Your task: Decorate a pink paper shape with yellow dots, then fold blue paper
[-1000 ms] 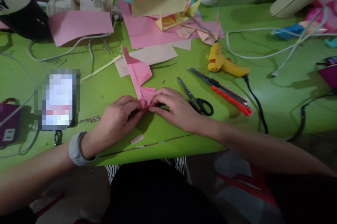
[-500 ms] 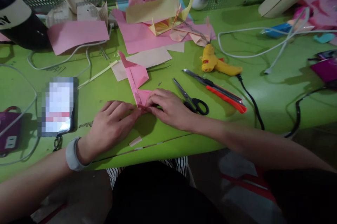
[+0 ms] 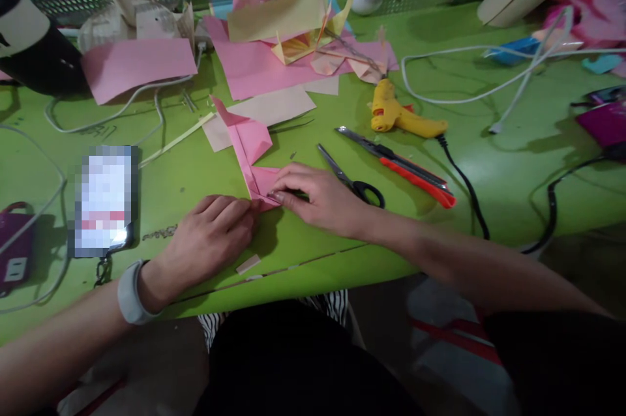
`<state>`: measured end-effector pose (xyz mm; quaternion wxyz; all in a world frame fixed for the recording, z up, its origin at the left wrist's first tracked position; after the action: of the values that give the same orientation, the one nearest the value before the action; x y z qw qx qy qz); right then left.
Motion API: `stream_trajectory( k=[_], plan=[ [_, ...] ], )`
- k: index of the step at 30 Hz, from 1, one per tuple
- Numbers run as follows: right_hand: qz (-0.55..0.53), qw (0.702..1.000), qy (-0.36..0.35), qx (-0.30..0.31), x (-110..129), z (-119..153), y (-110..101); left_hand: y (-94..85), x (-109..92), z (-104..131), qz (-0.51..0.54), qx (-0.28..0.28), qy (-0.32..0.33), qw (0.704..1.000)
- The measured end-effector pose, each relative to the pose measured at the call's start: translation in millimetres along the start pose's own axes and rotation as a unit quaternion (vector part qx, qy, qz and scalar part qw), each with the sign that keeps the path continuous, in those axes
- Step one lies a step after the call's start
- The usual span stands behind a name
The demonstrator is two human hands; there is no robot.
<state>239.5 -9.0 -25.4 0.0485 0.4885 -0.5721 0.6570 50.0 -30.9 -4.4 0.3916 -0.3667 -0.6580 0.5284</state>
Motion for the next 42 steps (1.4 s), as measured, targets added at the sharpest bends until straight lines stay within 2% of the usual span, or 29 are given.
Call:
stream_trajectory(
  k=[3,6,11,16,20,25,29,33,38,42],
  plan=[
    [-0.023,0.998,0.028,-0.049,-2.0,3.5,-16.3,2.8,0.3,0.1,0.002,-0.008,-0.012,1.0],
    [-0.006,0.998,0.027,-0.048,-4.3,6.0,-22.6,3.4,1.3,0.3,0.025,-0.032,-0.025,0.999],
    [0.125,0.991,-0.047,-0.011,-3.1,9.6,-10.4,7.2,1.2,-0.4,0.055,-0.001,-0.022,0.998],
    [0.26,0.963,-0.063,0.022,3.8,14.9,0.8,12.4,0.1,1.6,0.048,0.028,-0.046,0.997],
    [0.306,0.948,-0.073,0.046,9.9,17.9,1.4,10.2,-2.5,3.7,0.052,0.035,-0.047,0.997],
    [0.275,0.955,-0.093,0.059,7.8,18.8,-2.4,6.0,1.4,5.1,0.088,0.013,-0.052,0.995],
    [0.22,0.969,-0.088,0.07,1.8,16.2,-8.3,6.0,11.9,2.6,0.166,-0.018,-0.082,0.982],
    [0.16,0.982,-0.069,0.07,-3.4,11.3,-13.3,8.3,14.9,0.6,0.189,-0.016,-0.094,0.977],
    [0.143,0.986,-0.054,0.063,-5.4,9.0,-14.9,9.0,10.2,3.4,0.146,-0.017,-0.072,0.986],
    [0.169,0.98,-0.075,0.079,-1.8,13.1,-13.5,6.9,4.7,6.6,0.055,-0.008,-0.049,0.997]
  ],
)
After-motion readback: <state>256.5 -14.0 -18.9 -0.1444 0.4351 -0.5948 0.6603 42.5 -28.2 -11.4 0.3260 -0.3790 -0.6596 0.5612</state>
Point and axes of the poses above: each hand's wrist, its own z-axis away from the middle knuckle, its own y-axis out of the palm, x = y × z, the point moved 3 cm from there along -z, towards the middle knuckle, and after that the axes turned 9 degrees about x, right-handed, at the moved point
